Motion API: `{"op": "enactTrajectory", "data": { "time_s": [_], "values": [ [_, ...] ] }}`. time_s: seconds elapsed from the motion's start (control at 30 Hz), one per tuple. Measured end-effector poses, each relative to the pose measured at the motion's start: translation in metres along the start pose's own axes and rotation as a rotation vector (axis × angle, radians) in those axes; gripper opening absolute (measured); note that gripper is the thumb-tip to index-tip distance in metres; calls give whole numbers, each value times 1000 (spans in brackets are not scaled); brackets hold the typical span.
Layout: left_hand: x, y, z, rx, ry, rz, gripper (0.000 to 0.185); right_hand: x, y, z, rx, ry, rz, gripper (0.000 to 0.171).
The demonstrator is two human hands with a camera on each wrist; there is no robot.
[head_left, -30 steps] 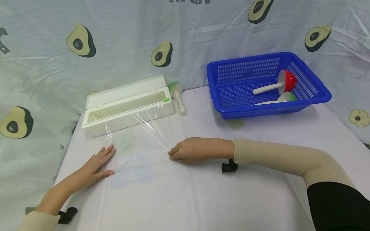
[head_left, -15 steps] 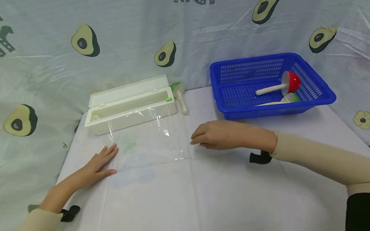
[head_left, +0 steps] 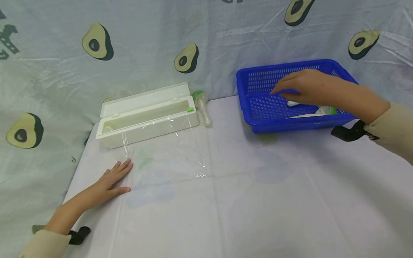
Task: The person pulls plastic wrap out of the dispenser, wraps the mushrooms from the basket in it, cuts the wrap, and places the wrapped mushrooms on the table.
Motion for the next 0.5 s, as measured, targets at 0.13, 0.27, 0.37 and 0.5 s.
{"op": "enactTrajectory", "data": {
  "time_s": [0.13,0.27,0.37,0.5],
  "values": [
    [0,0,0,14,-17,-2,84,-7,-44,-13,36,36,-57,26],
    [1,0,-1,26,-35,-11,83,-7,-90,-25,204,133,-62,30],
    [2,0,-2,23,-29,-14,83,-4,-127,-38,391,234,-65,42],
    [0,0,-2,6,-8,-15,83,5,-168,-56,580,383,-66,67]
  ]
}}
Point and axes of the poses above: each hand's wrist, its own z-axis towards the middle knuckle, its own x-axis out of the palm, y = z × x, the point moved 8 cm from there along z, towards the middle knuckle, and after that the axes turned 7 degrees about z, right-handed, at the moved point
